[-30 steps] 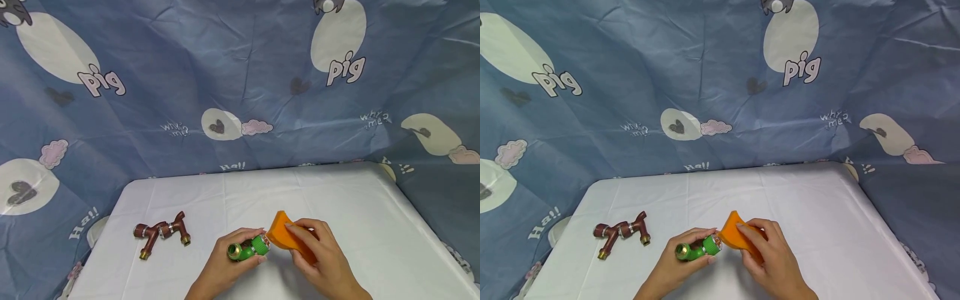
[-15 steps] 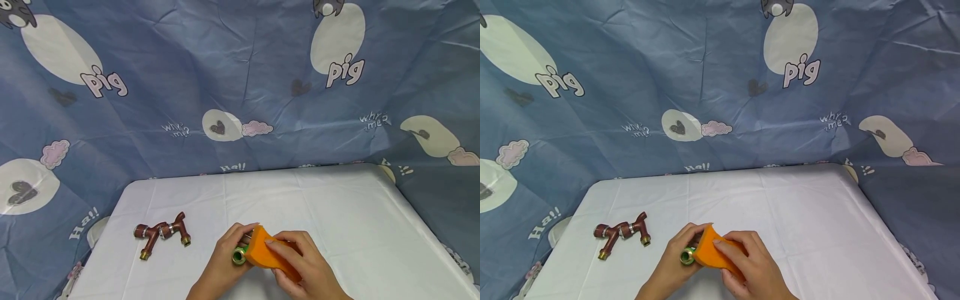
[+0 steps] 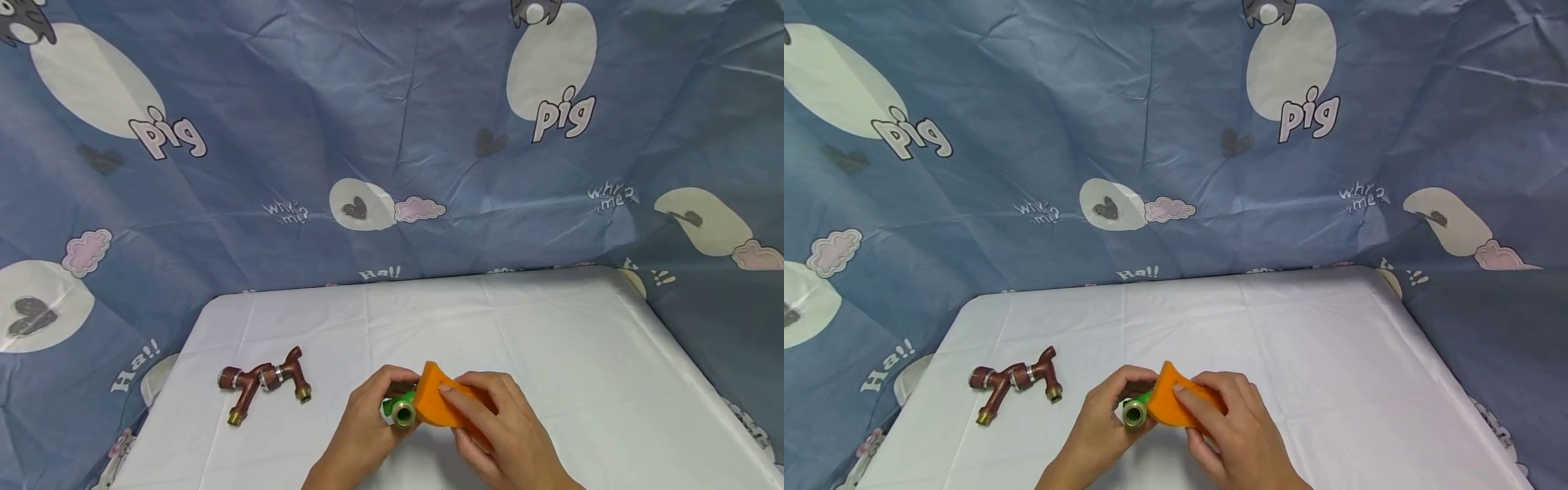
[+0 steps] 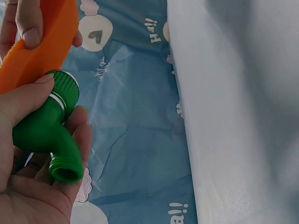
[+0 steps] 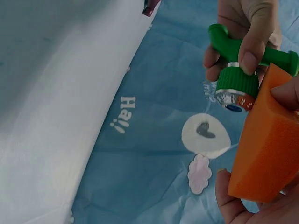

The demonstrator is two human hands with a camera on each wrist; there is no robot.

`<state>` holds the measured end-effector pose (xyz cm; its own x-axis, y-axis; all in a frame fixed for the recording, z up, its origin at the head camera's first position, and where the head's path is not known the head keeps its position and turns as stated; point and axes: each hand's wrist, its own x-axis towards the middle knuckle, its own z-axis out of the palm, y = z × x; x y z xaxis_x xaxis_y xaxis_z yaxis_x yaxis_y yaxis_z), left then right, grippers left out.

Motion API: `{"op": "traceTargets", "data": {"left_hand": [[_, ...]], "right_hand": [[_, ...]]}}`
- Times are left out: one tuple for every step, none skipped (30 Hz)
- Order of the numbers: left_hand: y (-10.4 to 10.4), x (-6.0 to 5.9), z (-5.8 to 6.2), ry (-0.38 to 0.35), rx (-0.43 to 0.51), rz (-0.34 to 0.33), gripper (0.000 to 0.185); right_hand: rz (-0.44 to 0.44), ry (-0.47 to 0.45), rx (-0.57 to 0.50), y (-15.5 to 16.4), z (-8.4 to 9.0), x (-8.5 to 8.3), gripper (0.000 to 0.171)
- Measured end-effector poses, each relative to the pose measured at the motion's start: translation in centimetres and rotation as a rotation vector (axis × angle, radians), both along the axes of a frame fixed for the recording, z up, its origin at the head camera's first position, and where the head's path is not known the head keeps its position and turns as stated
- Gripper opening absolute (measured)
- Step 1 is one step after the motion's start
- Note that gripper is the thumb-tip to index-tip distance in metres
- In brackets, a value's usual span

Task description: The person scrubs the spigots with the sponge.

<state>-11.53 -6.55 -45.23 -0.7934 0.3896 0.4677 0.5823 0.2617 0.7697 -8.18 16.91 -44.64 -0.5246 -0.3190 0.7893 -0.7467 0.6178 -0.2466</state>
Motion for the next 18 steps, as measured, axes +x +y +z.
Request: {"op": "traceTargets", "data": {"left_hand": [[0.0,0.0,0.0,0.005,-0.005,0.003,0.064],[0.0,0.0,0.1,0.006,-0.007,0.003,0.063],[0.0,0.0,0.1,0.006,-0.009,0.003,0.063],[0.1,0.0,0.1,0.009,-0.009,0.003,0.061],[0.1,0.0,0.1,0.013,-0.008,0.003,0.06],[0.1,0.0,0.2,0.014,-0.006,0.005,0.059],[0.2,0.1,0.2,0.018,-0.005,0.006,0.058],[0.2,0.1,0.2,0.021,-0.003,0.005,0.057],[0.2,0.1,0.2,0.024,0.0,0.006,0.056],[0.2,0.1,0.3,0.02,0.001,0.009,0.056],[0.2,0.2,0.3,0.015,0.003,0.012,0.055],[0.1,0.2,0.3,0.009,0.007,0.014,0.054],[0.1,0.2,0.3,-0.002,0.01,0.016,0.054],[0.1,0.3,0.3,-0.014,0.014,0.018,0.053],[0.0,0.3,0.3,-0.023,0.016,0.022,0.052],[0.0,0.4,0.3,-0.033,0.015,0.024,0.052],[0.0,0.4,0.3,-0.038,0.016,0.025,0.052],[0.0,0.5,0.3,-0.042,0.015,0.029,0.053]], "right_hand": [[-0.003,0.001,0.001,0.1,0.0,0.0,0.04],[-0.007,0.0,0.001,0.2,0.0,-0.1,0.039],[-0.009,-0.002,0.001,0.3,0.0,-0.1,0.039],[-0.014,-0.011,0.0,0.4,0.0,-0.1,0.039],[-0.019,-0.019,0.002,0.6,-0.1,-0.1,0.04],[-0.026,-0.029,0.003,0.7,-0.1,-0.1,0.04],[-0.032,-0.036,0.003,0.8,-0.1,-0.1,0.04],[-0.041,-0.045,0.003,0.9,-0.1,-0.1,0.04],[-0.052,-0.056,0.003,1.1,-0.1,-0.1,0.04],[-0.061,-0.065,0.002,1.2,-0.1,-0.1,0.041],[-0.067,-0.068,-0.002,1.4,-0.1,-0.1,0.041],[-0.074,-0.074,-0.006,1.5,-0.1,-0.2,0.041],[-0.078,-0.076,-0.013,1.6,-0.2,-0.2,0.042],[-0.084,-0.083,-0.017,1.8,-0.2,-0.2,0.042],[-0.087,-0.086,-0.02,1.9,-0.2,-0.2,0.042],[-0.09,-0.089,-0.024,2.0,-0.3,-0.2,0.043],[-0.094,-0.091,-0.026,2.1,-0.3,-0.2,0.043],[-0.097,-0.092,-0.029,2.2,-0.4,-0.2,0.044]]}}
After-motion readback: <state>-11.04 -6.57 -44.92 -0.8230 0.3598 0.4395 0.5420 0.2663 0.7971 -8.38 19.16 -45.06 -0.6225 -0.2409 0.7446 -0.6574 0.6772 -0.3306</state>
